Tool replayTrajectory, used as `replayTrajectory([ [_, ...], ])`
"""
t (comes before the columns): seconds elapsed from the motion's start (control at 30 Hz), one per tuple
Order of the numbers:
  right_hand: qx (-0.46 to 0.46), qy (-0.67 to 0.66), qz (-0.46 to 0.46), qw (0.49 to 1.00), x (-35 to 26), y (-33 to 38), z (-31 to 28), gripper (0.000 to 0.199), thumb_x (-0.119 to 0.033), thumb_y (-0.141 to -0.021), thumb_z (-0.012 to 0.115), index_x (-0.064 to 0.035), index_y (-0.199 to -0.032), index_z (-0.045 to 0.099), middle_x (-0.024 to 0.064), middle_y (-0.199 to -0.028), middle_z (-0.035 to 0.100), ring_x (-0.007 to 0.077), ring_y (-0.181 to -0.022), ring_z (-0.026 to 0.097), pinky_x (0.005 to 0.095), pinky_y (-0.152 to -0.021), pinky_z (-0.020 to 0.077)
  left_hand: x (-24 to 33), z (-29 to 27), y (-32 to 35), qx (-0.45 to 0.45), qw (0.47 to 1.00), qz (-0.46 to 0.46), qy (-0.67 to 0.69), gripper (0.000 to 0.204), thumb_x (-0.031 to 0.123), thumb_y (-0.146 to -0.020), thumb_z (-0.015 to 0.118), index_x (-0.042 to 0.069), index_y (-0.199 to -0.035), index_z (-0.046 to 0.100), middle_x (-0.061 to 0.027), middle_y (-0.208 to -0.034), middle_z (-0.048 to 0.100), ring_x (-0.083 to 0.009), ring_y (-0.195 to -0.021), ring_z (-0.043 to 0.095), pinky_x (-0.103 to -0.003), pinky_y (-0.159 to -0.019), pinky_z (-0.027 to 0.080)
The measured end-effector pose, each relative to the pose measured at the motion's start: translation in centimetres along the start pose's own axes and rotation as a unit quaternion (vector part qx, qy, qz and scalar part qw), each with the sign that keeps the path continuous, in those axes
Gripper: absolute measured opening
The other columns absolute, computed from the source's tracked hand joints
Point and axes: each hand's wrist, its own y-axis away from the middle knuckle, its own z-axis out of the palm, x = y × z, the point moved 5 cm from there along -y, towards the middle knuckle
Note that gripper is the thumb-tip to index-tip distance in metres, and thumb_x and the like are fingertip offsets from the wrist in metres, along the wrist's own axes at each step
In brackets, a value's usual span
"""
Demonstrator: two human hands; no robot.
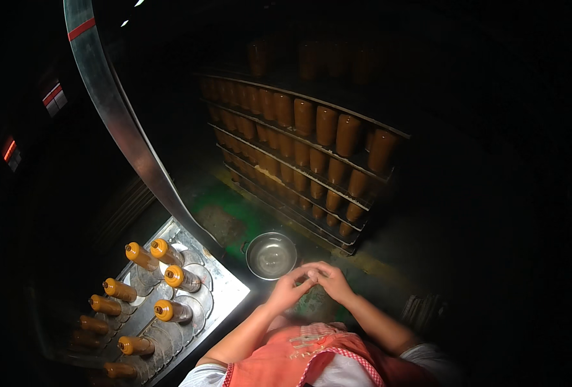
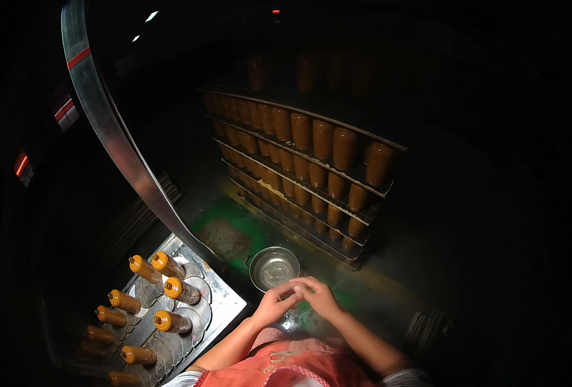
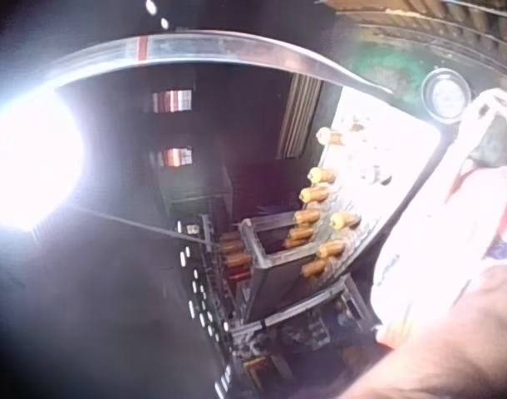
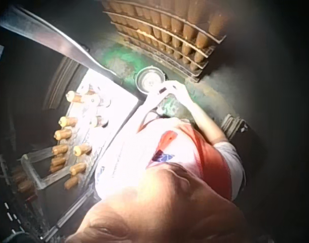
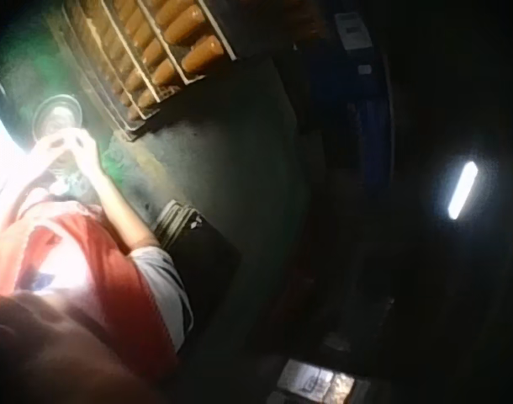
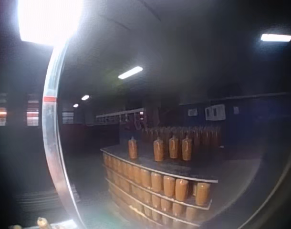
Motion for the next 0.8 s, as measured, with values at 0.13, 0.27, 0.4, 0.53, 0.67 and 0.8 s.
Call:
replayTrajectory([
  [0.13, 0.076, -0.082, 0.048, 0.993, 1.0, 0.1, -7.0, 0.025, -0.012, -0.099, 0.062, -0.0020, -0.121, 0.068, 0.0058, -0.115, 0.063, 0.0141, -0.101, 0.063, 0.0266, -0.082, 0.0546, 1.4, 1.4, -6.7, -0.064, 0.993, 0.056, -0.086, 0.034, 0.025, -0.098, 0.066, 0.001, -0.123, 0.066, -0.0036, -0.098, 0.068, -0.0090, -0.082, 0.061, -0.025, -0.073, 0.051],
  [0.27, 0.179, -0.077, 0.023, 0.980, -0.6, 1.2, -13.9, 0.024, -0.012, -0.099, 0.061, -0.0009, -0.120, 0.068, 0.0059, -0.115, 0.062, 0.0145, -0.100, 0.064, 0.0269, -0.082, 0.0558, 4.0, -3.0, -14.3, -0.026, 0.993, 0.090, -0.064, 0.034, 0.022, -0.095, 0.068, 0.004, -0.124, 0.067, -0.0073, -0.111, 0.070, -0.0130, -0.092, 0.066, -0.028, -0.080, 0.053],
  [0.4, 0.274, 0.010, -0.037, 0.961, -4.8, 0.1, -23.2, 0.020, -0.008, -0.098, 0.061, 0.0009, -0.115, 0.069, 0.0069, -0.111, 0.062, 0.0149, -0.098, 0.064, 0.0268, -0.081, 0.0564, 10.7, -9.9, -25.9, 0.102, 0.973, 0.189, -0.086, 0.029, 0.012, -0.095, 0.068, 0.003, -0.122, 0.068, -0.0053, -0.104, 0.066, -0.0118, -0.087, 0.065, -0.024, -0.075, 0.053],
  [0.53, 0.326, 0.114, -0.111, 0.932, -11.0, -4.9, -30.3, 0.018, -0.007, -0.098, 0.058, 0.0025, -0.109, 0.069, 0.0087, -0.112, 0.060, 0.0166, -0.096, 0.065, 0.0295, -0.083, 0.0591, 18.3, -16.6, -39.4, 0.194, 0.926, 0.311, -0.094, 0.030, 0.012, -0.093, 0.069, 0.005, -0.122, 0.068, -0.0071, -0.105, 0.064, -0.0143, -0.091, 0.064, -0.028, -0.080, 0.053],
  [0.67, 0.275, 0.241, -0.125, 0.922, -18.3, -17.2, -34.6, 0.030, -0.012, -0.095, 0.062, -0.0044, -0.123, 0.063, 0.0113, -0.129, 0.052, 0.0204, -0.115, 0.058, 0.0361, -0.094, 0.0550, 26.2, -21.4, -50.9, 0.298, 0.833, 0.377, -0.276, 0.039, 0.029, -0.091, 0.070, 0.018, -0.128, 0.067, -0.0117, -0.135, 0.056, -0.0308, -0.120, 0.056, -0.040, -0.091, 0.051],
  [0.8, 0.217, 0.384, -0.117, 0.890, -25.1, -32.8, -35.9, 0.045, -0.020, -0.093, 0.066, -0.0144, -0.136, 0.057, 0.0121, -0.149, 0.037, 0.0292, -0.135, 0.046, 0.0422, -0.107, 0.0473, 29.9, -24.1, -60.4, 0.306, 0.794, 0.323, -0.415, 0.051, 0.036, -0.086, 0.073, 0.025, -0.135, 0.062, -0.0217, -0.148, 0.043, -0.0423, -0.132, 0.043, -0.047, -0.109, 0.041],
])
